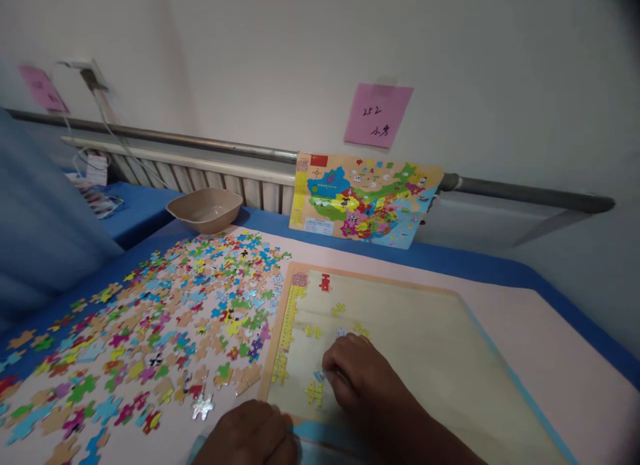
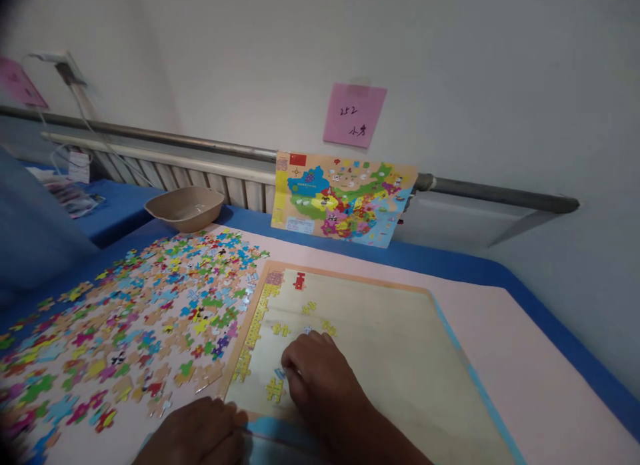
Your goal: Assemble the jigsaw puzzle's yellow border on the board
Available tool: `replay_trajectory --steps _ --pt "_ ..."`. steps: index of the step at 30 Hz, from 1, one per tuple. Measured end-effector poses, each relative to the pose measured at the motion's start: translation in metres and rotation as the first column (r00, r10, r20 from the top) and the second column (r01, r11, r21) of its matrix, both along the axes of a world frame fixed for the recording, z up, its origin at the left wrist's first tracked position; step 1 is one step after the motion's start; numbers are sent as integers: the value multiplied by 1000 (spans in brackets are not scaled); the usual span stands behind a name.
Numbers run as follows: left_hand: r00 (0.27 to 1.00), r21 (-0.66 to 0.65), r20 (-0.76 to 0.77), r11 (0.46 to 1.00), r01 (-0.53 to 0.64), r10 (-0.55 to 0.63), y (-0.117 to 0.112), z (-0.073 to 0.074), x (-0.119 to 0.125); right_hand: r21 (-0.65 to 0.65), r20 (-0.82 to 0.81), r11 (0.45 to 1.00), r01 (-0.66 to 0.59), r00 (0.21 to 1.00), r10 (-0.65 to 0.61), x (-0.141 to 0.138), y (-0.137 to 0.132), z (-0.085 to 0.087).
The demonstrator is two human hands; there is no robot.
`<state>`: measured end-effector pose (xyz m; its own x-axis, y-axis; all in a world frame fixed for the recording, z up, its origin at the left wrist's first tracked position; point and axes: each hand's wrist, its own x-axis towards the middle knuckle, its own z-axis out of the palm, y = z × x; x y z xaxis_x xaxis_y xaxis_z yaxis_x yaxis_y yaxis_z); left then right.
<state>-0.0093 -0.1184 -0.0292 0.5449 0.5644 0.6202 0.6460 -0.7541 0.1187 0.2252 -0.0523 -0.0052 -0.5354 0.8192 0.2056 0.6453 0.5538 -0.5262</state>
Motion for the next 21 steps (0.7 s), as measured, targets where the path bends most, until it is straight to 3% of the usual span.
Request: replay_trajectory --steps 5,9,12,16,19,21 --pt "1000 33 -4 999 14 -14 -1 -6 -1 -230 -232 971 -65 973 10 -5 -4 6" --pt "1000 31 -4 999 -20 20 -2 -3 -3 -459 -297 886 -72 952 -76 -19 -5 5" --pt "999 42 -12 998 -48 49 -3 4 -4 -552 -289 832 -59 949 -124 -25 -4 7" --pt "998 43 -16 997 -65 66 -2 3 -4 -492 -266 870 -23 956 -125 -10 4 20" --pt "997 42 17 996 -74 73 -2 -10 -4 -362 -226 927 100 955 -191 15 15 34" --pt "995 54 52 995 -86 84 -3 -20 -6 -326 -172 931 167 958 -231 29 22 40"
